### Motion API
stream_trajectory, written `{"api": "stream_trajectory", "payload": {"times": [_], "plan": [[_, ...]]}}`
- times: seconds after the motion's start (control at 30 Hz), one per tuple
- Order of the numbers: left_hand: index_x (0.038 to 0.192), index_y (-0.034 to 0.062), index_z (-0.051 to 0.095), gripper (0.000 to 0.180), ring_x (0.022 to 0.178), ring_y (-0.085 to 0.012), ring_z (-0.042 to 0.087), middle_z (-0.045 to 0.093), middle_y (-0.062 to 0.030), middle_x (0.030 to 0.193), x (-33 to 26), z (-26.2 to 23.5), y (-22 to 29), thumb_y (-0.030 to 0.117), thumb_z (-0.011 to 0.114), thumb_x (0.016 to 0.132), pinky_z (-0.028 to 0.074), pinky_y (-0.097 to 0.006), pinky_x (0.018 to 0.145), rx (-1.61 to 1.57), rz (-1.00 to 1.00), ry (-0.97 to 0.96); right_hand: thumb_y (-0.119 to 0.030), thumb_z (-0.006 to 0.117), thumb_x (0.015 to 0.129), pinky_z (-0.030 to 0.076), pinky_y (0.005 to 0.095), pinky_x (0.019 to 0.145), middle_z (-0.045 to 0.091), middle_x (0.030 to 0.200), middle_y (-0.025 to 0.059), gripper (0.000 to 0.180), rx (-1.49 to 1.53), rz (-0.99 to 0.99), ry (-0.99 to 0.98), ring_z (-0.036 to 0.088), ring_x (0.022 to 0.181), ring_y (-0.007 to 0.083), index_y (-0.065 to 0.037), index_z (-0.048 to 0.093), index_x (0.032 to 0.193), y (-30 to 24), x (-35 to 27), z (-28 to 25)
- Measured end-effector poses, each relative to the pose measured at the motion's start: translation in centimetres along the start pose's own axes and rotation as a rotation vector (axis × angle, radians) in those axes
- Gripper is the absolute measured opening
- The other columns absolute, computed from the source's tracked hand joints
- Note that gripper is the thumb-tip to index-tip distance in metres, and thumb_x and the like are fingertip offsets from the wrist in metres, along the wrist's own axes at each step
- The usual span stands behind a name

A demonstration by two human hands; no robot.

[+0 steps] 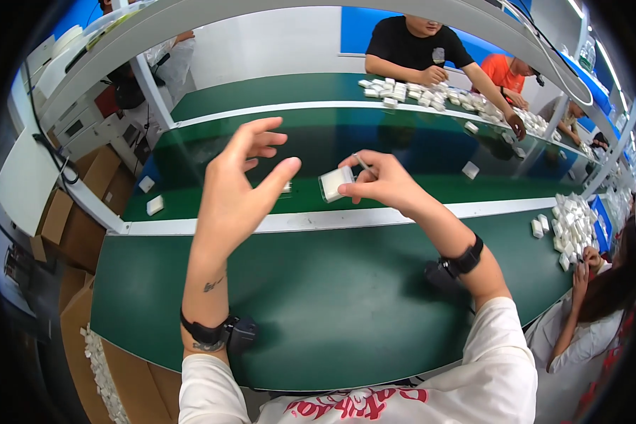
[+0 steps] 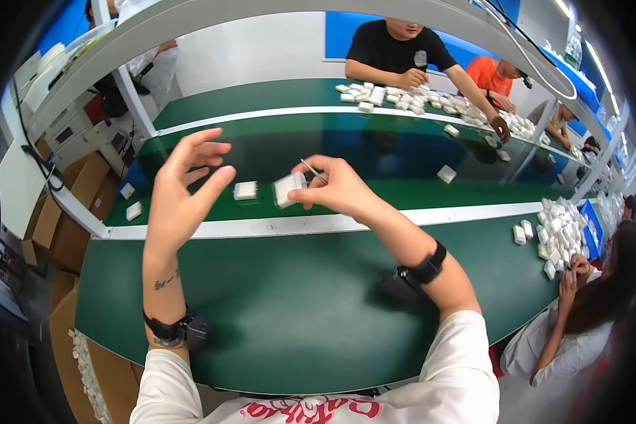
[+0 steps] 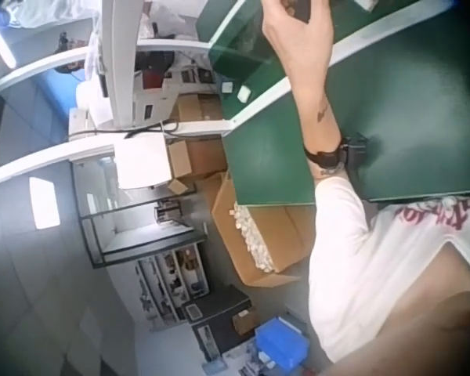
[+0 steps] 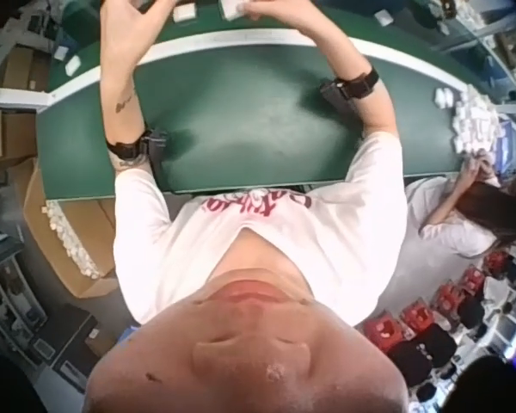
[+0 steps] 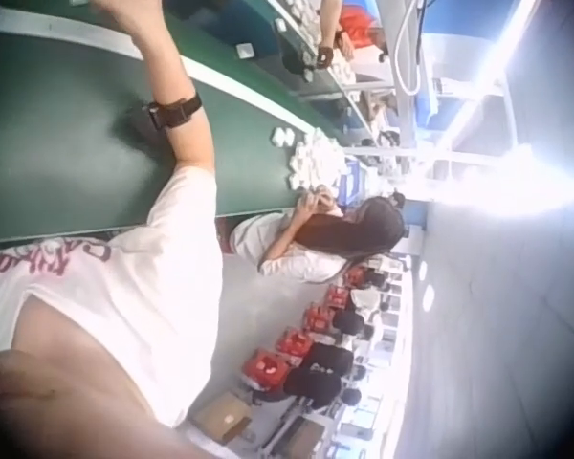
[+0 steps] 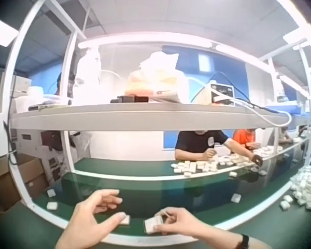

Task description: Assembling small electronic or plastic components by inserting internal parts into a housing using tweezers.

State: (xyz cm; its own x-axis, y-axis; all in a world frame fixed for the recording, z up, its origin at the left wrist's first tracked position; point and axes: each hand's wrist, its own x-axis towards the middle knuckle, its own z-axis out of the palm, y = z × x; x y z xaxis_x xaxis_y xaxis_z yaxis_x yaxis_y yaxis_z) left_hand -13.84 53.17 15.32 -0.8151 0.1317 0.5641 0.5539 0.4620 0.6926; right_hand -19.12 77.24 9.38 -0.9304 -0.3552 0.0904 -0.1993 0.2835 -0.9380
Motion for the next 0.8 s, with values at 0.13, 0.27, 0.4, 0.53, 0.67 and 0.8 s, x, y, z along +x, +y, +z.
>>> {"api": "stream_trajectory", "payload": {"times": [0.13,0.27,0.4,0.53,0.67,0.8], "plan": [[0.123,0.0065,0.059,0.046,0.095,-0.0198,0.063,0.068,-0.0108,0.108,-0.1,-0.3,0.2,0.017,0.074,0.081,0.049,-0.036,0.087,0.012,0.050,0.039,-0.021,0.076,0.079,0.019,0.0206,0.040,0.067,0.073,0.0066,0.036,0.142,0.437,-0.009,0.039,0.045,0.0038,-0.005,0.061,0.107,7.9,4.9,-3.8],[0.123,0.0062,0.059,0.046,0.090,-0.0192,0.063,0.068,-0.0105,0.106,-0.2,-1.0,0.8,0.014,0.074,0.080,0.049,-0.034,0.085,0.059,0.112,0.049,-0.019,0.073,0.082,0.021,0.0207,0.037,0.069,0.083,0.0083,0.037,0.438,0.205,0.364,0.032,0.042,0.0043,-0.006,0.060,0.114,12.5,10.5,-10.2],[0.123,0.0058,0.060,0.047,0.084,-0.0174,0.061,0.068,-0.0098,0.103,-0.4,-1.3,0.5,0.010,0.074,0.079,0.049,-0.032,0.081,0.053,0.137,0.089,-0.024,0.076,0.079,0.034,0.0237,0.042,0.071,0.098,0.0085,0.053,0.452,0.089,0.743,0.046,0.052,0.0082,-0.005,0.058,0.125,12.7,12.1,-15.2],[0.124,0.0059,0.060,0.044,0.086,-0.0154,0.060,0.068,-0.0086,0.106,-0.3,-1.5,0.9,0.007,0.070,0.080,0.048,-0.032,0.087,0.038,0.126,0.031,-0.036,0.079,0.074,0.048,0.0293,0.058,0.071,0.102,0.0111,0.062,-0.459,0.149,0.752,0.062,0.065,0.0175,-0.006,0.060,0.125,15.7,8.8,-19.9],[0.120,0.0048,0.063,0.042,0.084,-0.0149,0.060,0.068,-0.0090,0.104,-0.7,-1.6,1.1,0.006,0.070,0.079,0.049,-0.031,0.085,0.066,0.152,0.005,-0.044,0.080,0.068,0.049,0.0388,0.093,0.068,0.114,0.0156,0.064,-1.065,0.205,0.629,0.064,0.109,0.0300,-0.004,0.066,0.115,14.2,2.8,-19.8],[0.115,0.0038,0.065,0.039,0.080,-0.0161,0.059,0.068,-0.0096,0.102,-0.8,-1.1,1.5,0.006,0.072,0.077,0.049,-0.030,0.079,0.077,0.222,-0.011,-0.038,0.081,0.068,0.049,0.0393,0.094,0.066,0.116,0.0146,0.054,-1.064,0.481,0.418,0.061,0.111,0.0300,-0.008,0.068,0.111,14.7,-2.4,-21.8]]}}
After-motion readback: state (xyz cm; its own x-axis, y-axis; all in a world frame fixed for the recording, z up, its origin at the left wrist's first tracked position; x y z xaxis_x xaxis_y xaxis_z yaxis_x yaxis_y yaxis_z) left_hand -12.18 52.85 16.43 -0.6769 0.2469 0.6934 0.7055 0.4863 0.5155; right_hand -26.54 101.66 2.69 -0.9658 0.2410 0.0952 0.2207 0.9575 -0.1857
